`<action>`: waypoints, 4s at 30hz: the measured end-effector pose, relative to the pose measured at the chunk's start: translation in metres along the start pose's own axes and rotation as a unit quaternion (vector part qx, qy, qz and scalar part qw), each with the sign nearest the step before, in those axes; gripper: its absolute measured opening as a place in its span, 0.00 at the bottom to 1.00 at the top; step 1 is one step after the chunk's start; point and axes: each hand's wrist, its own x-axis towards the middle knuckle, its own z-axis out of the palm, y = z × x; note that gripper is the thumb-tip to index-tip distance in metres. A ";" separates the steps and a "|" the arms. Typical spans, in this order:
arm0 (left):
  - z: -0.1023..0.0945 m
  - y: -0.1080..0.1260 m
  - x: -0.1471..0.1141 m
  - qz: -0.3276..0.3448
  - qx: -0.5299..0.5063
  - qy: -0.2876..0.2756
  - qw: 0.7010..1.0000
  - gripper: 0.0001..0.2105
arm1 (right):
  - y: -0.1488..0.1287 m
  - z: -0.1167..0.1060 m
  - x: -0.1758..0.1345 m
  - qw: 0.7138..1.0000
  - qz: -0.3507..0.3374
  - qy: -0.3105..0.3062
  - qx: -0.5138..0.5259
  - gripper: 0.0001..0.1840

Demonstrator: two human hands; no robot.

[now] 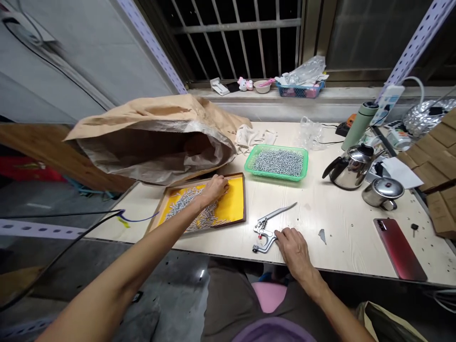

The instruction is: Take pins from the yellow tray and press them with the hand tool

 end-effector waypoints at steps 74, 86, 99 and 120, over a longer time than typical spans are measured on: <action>0.017 0.128 -0.125 -0.145 -0.490 -0.291 0.809 0.10 | 0.045 -0.025 0.063 0.953 -0.001 -0.302 0.000 0.57; 0.014 0.128 -0.129 -0.151 -0.491 -0.278 0.812 0.15 | 0.030 -0.041 0.075 0.945 -0.017 -0.324 -0.033 0.37; 0.024 0.124 -0.136 0.035 -0.304 -0.034 0.951 0.17 | 0.024 -0.049 0.061 0.952 -0.016 -0.303 -0.022 0.22; -0.009 0.174 -0.110 0.270 -0.094 -0.077 0.955 0.13 | 0.010 -0.047 0.035 0.943 0.000 -0.318 -0.095 0.10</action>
